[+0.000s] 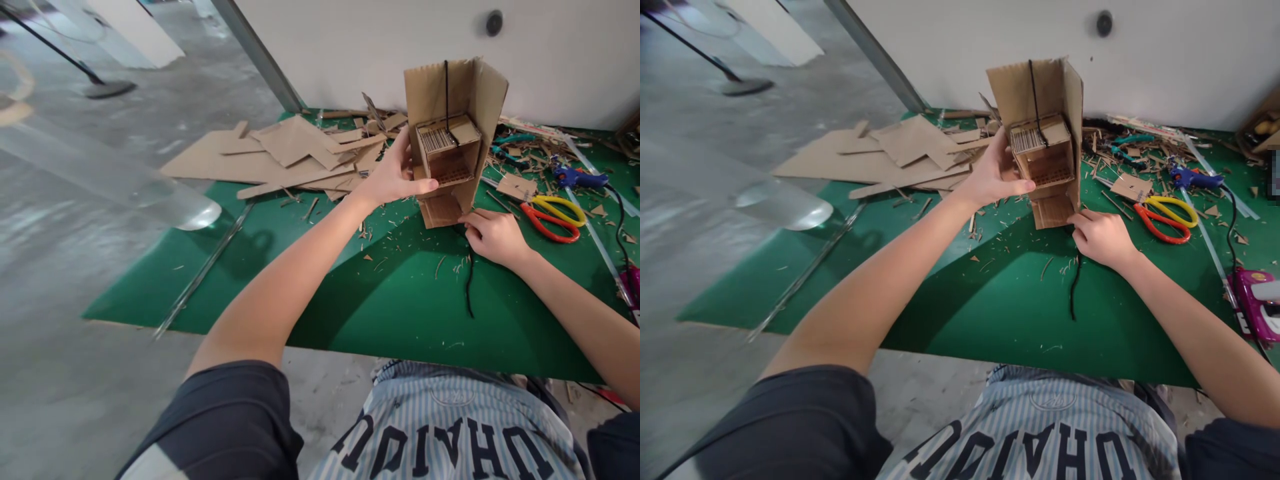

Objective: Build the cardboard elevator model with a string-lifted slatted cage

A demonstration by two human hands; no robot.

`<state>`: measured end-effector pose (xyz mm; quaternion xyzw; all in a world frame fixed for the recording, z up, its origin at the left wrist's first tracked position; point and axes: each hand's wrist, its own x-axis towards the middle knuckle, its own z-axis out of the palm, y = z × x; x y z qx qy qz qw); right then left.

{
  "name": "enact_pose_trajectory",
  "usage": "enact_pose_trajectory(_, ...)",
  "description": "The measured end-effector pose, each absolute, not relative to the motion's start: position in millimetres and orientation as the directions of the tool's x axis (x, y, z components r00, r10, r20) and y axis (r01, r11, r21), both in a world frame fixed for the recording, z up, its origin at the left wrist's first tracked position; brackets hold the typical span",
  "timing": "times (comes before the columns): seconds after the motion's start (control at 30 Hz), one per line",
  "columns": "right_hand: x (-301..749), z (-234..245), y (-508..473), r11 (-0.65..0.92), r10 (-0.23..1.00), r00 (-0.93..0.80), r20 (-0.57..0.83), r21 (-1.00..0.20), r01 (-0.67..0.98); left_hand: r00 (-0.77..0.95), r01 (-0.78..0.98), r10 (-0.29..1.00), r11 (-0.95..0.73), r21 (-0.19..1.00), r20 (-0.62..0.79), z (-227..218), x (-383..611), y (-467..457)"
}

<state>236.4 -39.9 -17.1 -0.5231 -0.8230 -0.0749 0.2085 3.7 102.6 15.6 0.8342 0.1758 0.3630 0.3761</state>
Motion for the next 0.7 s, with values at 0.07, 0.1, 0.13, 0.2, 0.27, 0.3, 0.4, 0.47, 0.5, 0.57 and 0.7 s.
enact_pose_trajectory(0.07,237,-17,-41,0.443,0.825,-0.363,0.433,-0.096,0.891,0.673,0.024,0.559,-0.671,0.741,0.484,16,2,104)
enact_pose_trajectory(0.1,237,-18,-41,0.441,0.824,-0.359,0.437,-0.099,0.892,0.673,0.025,0.555,-0.678,0.735,0.489,16,2,104)
enact_pose_trajectory(0.13,237,-18,-41,0.435,0.827,-0.351,0.440,-0.104,0.894,0.673,0.026,0.552,-0.683,0.730,0.492,16,1,104)
enact_pose_trajectory(0.2,236,-17,-42,0.410,0.837,-0.323,0.441,-0.116,0.905,0.674,0.023,0.549,-0.684,0.729,0.495,14,0,105)
enact_pose_trajectory(0.27,236,-17,-42,0.396,0.844,-0.310,0.438,-0.118,0.911,0.675,0.013,0.547,-0.680,0.733,0.495,12,0,104)
enact_pose_trajectory(0.3,236,-17,-42,0.405,0.840,-0.322,0.436,-0.111,0.907,0.674,0.008,0.545,-0.680,0.733,0.499,11,0,103)
enact_pose_trajectory(0.4,236,-16,-41,0.481,0.806,-0.410,0.427,-0.068,0.874,0.669,-0.003,0.532,-0.697,0.717,0.519,8,1,102)
enact_pose_trajectory(0.47,236,-16,-40,0.516,0.782,-0.453,0.428,-0.039,0.855,0.668,-0.004,0.523,-0.708,0.706,0.529,7,1,102)
enact_pose_trajectory(0.5,235,-16,-40,0.525,0.777,-0.465,0.425,-0.029,0.851,0.668,-0.006,0.521,-0.711,0.704,0.531,7,1,103)
enact_pose_trajectory(0.57,235,-15,-39,0.531,0.776,-0.480,0.408,-0.012,0.847,0.673,-0.013,0.518,-0.707,0.707,0.529,6,0,105)
enact_pose_trajectory(0.7,233,-15,-40,0.527,0.788,-0.496,0.365,0.017,0.849,0.691,-0.025,0.518,-0.681,0.732,0.505,4,-2,109)
